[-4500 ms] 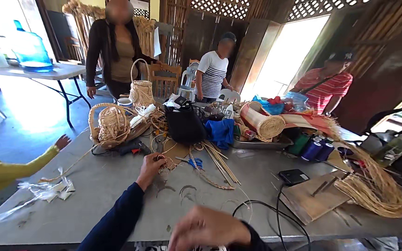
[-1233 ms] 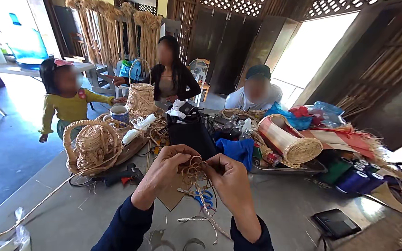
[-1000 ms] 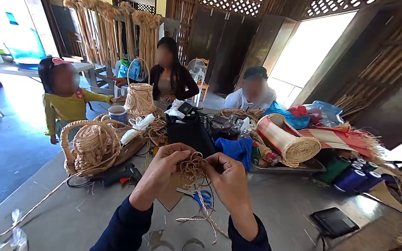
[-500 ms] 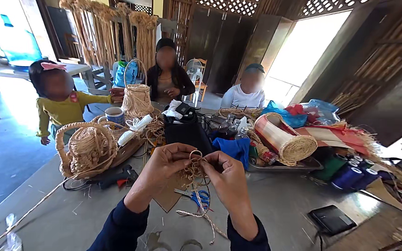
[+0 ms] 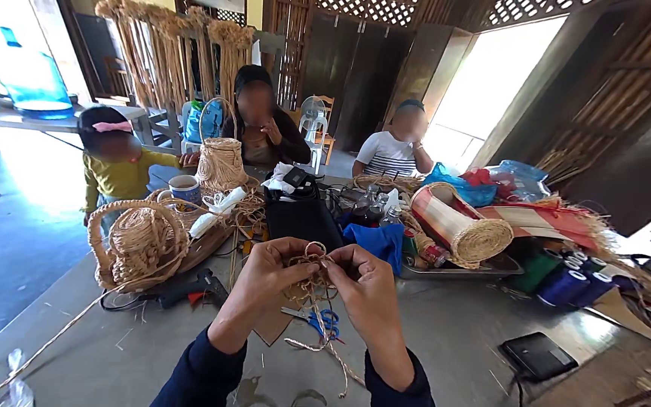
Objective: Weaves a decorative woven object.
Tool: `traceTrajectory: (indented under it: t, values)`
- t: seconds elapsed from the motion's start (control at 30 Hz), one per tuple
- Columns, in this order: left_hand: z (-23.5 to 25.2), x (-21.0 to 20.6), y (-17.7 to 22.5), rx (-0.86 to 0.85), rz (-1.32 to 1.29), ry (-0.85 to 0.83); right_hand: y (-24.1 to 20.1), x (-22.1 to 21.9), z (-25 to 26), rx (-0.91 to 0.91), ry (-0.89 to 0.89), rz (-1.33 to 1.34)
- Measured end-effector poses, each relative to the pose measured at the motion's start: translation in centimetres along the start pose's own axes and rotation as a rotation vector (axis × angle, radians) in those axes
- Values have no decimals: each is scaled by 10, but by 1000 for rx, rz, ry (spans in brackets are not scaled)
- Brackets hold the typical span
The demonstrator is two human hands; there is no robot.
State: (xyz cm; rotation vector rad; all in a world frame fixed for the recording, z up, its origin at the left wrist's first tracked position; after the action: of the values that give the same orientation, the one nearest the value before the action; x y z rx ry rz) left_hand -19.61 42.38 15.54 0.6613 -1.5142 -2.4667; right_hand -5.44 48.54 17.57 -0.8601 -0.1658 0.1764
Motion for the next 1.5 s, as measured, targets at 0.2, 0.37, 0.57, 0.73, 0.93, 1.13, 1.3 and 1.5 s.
traceTrajectory:
  t: [0.2, 0.37, 0.57, 0.73, 0.93, 1.13, 1.3, 1.5]
  values:
    - [-1, -2, -10, 38, -16, 70, 0, -2, -1, -4, -18, -19]
    - [0, -1, -11, 17, -7, 93, 1, -2, 0, -23, -100, -22]
    - [2, 4, -10, -5, 41, 128, 7, -4, 2, -130, -231, 142]
    - [0, 2, -10, 10, 0, 111, 13, -6, 4, -228, -244, 206]
    - [1, 3, -9, -41, 32, 106, 15, -8, 4, -251, -217, 209]
    - [1, 4, -9, -61, 64, 107, 16, -10, 2, -295, -236, 196]
    - [1, 3, -10, -56, 68, 101, 15, -5, 5, -268, -187, 171]
    - [0, 3, -9, -40, 59, 77, 13, -5, 5, -245, -184, 190]
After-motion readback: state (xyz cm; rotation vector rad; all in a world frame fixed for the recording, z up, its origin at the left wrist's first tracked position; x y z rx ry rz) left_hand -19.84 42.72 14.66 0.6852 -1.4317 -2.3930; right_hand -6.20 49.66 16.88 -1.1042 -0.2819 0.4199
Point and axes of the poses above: each hand's wrist, its own z-axis towards the middle knuckle, its own x-axis out of the back of the hand, y = z × x, the point moved 8 cm from there along z, towards the middle knuckle, and after that the axes turned 9 degrees about y, right-handed, at the moved point
